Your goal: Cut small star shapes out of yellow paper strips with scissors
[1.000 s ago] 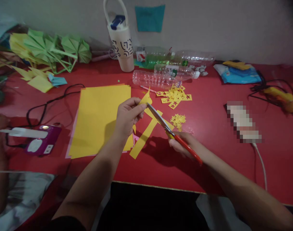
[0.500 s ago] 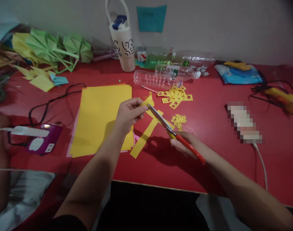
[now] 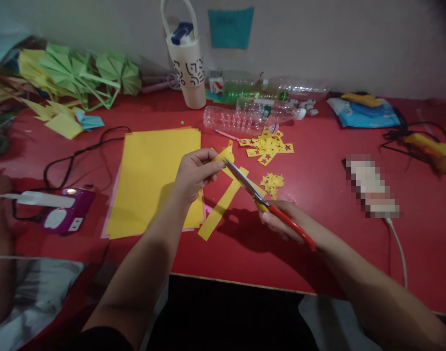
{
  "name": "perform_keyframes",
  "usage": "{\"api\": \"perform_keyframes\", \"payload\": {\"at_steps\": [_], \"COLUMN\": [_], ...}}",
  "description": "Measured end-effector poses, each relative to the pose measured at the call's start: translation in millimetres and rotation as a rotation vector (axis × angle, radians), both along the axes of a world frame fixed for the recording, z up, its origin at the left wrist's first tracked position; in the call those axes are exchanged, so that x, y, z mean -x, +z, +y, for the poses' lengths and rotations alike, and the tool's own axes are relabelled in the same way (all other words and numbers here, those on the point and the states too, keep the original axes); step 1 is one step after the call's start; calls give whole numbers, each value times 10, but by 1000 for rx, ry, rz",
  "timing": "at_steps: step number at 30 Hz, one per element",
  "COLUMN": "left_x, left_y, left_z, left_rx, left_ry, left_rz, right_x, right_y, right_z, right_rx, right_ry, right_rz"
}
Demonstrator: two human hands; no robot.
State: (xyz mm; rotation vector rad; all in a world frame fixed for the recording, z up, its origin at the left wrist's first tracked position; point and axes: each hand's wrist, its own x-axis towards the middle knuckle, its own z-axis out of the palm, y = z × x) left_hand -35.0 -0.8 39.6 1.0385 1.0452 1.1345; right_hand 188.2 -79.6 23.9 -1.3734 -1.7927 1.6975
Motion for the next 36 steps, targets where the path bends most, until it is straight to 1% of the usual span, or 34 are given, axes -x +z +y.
{"api": "perform_keyframes", "payload": {"at_steps": [8,15,21,26,31,36], "left_x": [1,9,53,87,90,94], "left_y": [7,27,73,83,95,106], "left_z": [-8,-6,3,12,10,13], "left_rx": [0,15,40,54,64,62], "left_ry": [-9,-13,-51,-75,-86,-98], "left_rz": [20,38,106,140,145,159], "right_x": [27,17,20,6,-6,-8], "right_y": [78,10,42,52,44,39], "right_z": [-14,-6,11,20,28,34], "right_rx": [5,58,72,135,118,125], "right_ry": [-32,-50,-65,-45,-44,-43], "right_rz": [-2,-31,-30,0,40,31]}}
